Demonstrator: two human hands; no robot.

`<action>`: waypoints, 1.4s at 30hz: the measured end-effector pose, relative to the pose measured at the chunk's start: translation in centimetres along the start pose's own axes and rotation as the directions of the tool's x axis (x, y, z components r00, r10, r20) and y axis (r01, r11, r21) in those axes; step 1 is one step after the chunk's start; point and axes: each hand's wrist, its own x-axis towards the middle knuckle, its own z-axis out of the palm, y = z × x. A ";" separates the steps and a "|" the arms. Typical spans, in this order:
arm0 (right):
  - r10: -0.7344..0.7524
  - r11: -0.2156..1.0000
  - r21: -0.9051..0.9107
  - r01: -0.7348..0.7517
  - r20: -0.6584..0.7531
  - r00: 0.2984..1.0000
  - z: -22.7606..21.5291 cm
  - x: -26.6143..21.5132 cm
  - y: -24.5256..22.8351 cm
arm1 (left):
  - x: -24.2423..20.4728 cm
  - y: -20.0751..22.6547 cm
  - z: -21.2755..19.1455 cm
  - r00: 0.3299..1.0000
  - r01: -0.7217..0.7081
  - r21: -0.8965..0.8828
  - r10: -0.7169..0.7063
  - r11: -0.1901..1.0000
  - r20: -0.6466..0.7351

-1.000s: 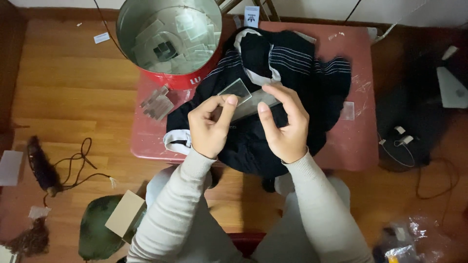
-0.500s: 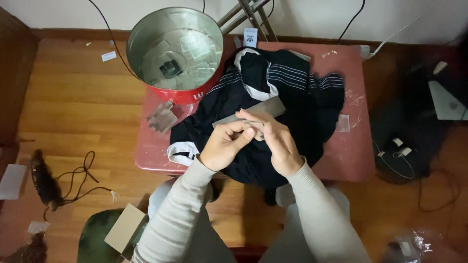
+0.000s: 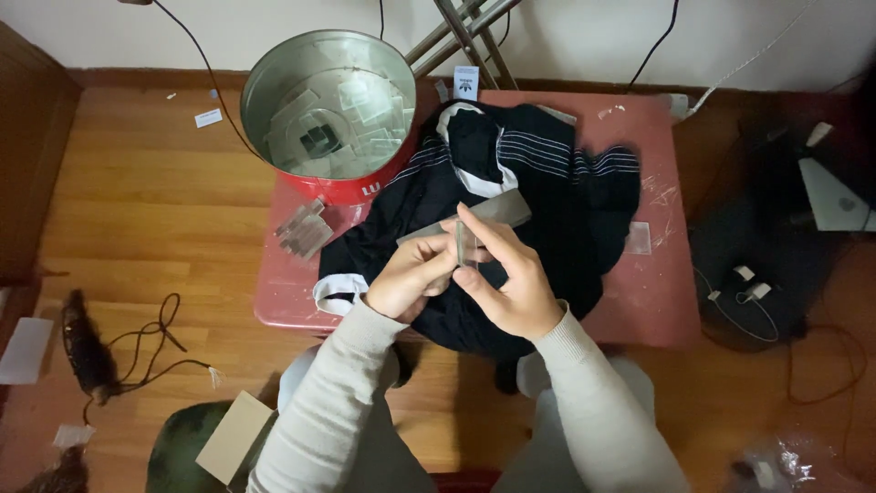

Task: A person is sharpening or polishing small rectangular metal pieces by rubbing them against a larger metal block on a small table, then placing them into a metal tin.

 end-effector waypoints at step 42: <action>-0.074 0.863 -0.504 -0.044 -0.212 0.974 -3.0 0.7 0.2 | 0.1 0.7 -2.3 0.993 -0.069 0.213 0.088 0.975 -0.079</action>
